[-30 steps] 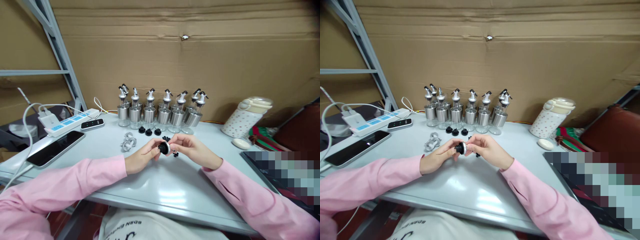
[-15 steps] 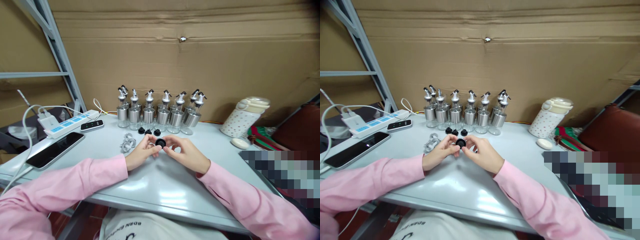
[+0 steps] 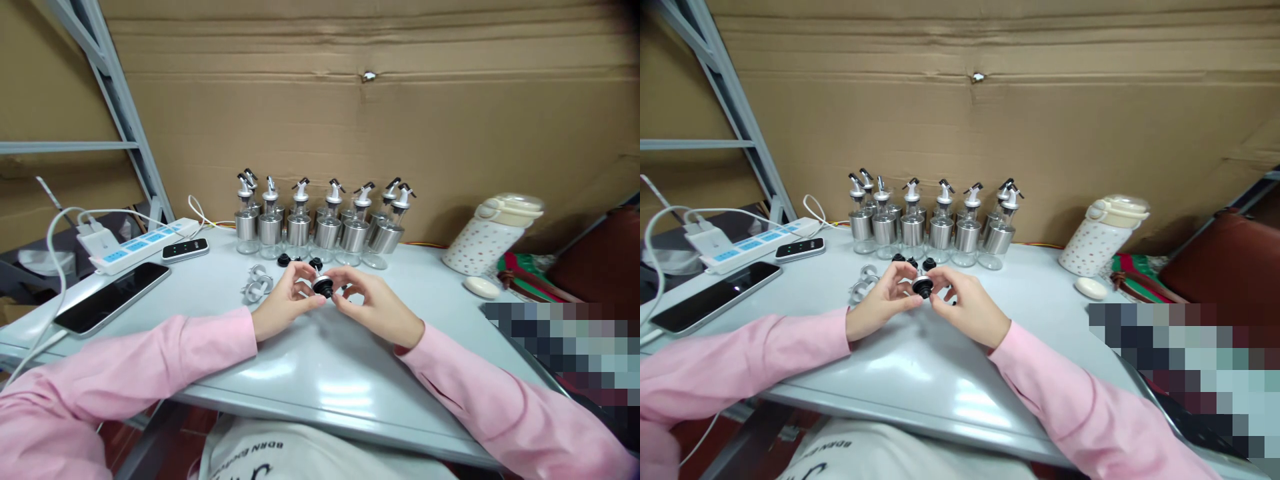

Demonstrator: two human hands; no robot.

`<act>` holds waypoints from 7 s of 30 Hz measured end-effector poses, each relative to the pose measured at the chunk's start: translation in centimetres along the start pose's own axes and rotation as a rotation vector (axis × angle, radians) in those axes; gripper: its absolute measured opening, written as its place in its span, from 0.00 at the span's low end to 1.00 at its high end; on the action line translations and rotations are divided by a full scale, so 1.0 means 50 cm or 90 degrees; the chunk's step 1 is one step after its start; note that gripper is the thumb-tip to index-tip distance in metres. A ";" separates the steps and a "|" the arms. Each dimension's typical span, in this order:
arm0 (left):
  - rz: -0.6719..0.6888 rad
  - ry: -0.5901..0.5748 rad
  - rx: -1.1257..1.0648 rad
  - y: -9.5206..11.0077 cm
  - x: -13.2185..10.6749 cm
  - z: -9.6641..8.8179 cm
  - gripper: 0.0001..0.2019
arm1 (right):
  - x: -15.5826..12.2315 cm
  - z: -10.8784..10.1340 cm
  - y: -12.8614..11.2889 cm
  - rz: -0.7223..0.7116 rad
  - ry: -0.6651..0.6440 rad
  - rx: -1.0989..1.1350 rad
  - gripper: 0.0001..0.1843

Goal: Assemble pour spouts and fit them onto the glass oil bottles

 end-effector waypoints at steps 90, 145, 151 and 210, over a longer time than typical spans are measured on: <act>0.256 -0.143 0.410 0.029 -0.012 0.005 0.12 | 0.022 -0.027 0.104 0.124 -0.006 -0.395 0.05; 0.181 -0.200 0.448 0.015 -0.008 0.006 0.07 | 0.011 -0.028 0.037 0.131 -0.241 0.221 0.20; 0.180 -0.186 0.437 0.017 -0.008 0.007 0.07 | 0.011 -0.028 0.038 0.131 -0.271 0.219 0.20; 0.093 -0.184 0.545 0.009 -0.015 0.007 0.13 | 0.002 -0.013 0.014 0.161 -0.123 0.206 0.13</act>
Point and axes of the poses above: each hand's wrist, its own x-axis towards the middle knuckle, its own z-axis out of the palm, y = z × x, the point moved 2 cm from there along x, towards the middle knuckle, and after that the axes turned 1 degree about z, right-handed, at the moved point
